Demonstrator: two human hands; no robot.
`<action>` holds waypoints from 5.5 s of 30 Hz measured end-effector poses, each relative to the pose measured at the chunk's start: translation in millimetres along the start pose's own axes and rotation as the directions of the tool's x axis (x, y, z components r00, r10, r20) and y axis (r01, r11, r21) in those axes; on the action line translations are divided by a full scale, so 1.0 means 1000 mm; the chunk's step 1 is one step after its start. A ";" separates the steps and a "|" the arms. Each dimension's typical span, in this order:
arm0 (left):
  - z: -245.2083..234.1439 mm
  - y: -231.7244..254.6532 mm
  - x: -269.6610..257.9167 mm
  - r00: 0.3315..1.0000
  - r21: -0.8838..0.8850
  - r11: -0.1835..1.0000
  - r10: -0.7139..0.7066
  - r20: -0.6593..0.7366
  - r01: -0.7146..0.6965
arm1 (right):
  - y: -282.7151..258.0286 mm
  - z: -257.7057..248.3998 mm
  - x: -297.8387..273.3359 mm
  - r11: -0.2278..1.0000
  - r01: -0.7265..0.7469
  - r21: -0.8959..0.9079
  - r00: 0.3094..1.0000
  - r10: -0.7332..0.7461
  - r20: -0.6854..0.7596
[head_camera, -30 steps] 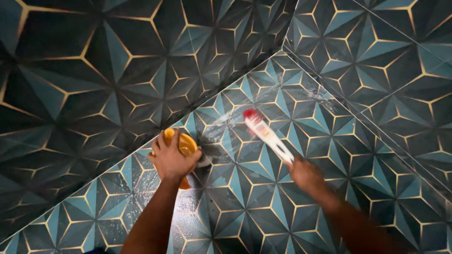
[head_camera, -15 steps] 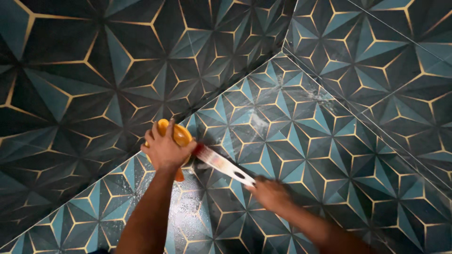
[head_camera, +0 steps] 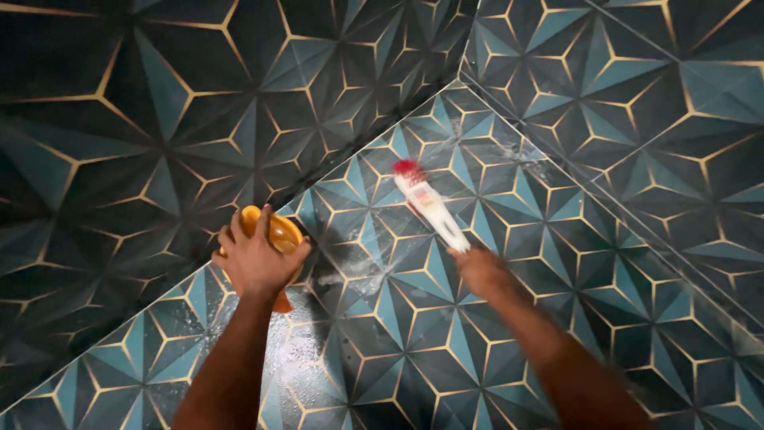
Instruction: The person scrubs wall tiles with a brush and moves a yellow container across the tiled surface.
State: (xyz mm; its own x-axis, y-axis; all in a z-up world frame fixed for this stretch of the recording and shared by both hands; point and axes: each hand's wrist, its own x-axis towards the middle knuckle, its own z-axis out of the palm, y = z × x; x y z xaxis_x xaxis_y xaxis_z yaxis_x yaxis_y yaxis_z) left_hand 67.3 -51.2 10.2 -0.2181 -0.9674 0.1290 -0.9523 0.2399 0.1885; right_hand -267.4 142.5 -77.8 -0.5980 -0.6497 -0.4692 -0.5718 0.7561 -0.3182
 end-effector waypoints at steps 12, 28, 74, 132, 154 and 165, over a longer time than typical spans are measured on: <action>0.030 0.054 -0.012 0.994 -0.138 0.986 0.102 0.046 -0.094 | 0.078 0.023 -0.045 0.985 0.037 -0.168 0.991 -0.057 -0.117; 0.041 0.094 -0.004 0.984 -0.099 0.981 0.170 0.054 -0.164 | -0.010 0.004 -0.013 0.999 0.047 -0.013 0.997 -0.048 -0.054; 0.051 0.091 -0.006 0.983 -0.064 0.983 0.176 0.047 -0.173 | 0.019 -0.001 0.126 0.957 -0.150 0.248 0.940 0.216 -0.263; 0.033 0.099 0.001 0.965 -0.046 0.987 0.163 0.206 -0.157 | -0.055 -0.064 0.256 0.985 -0.162 0.060 0.968 0.170 -0.183; 0.044 0.094 -0.003 0.979 -0.033 0.983 0.185 0.080 -0.183 | -0.050 0.054 0.068 0.866 0.436 -0.244 0.830 -0.491 -0.262; 0.039 0.096 -0.005 0.979 -0.056 0.981 0.189 0.077 -0.185 | 0.080 -0.043 0.200 0.895 0.105 -0.434 0.798 -0.336 -0.499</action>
State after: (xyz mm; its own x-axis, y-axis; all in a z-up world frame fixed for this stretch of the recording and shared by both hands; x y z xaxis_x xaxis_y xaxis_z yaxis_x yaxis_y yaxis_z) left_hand -31.6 -26.2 -9.8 -0.4096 -0.9081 0.0871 -0.8823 0.4187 0.2152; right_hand -456.6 69.4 -162.1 -0.5655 -0.8121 0.1439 -0.8185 0.5741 0.0236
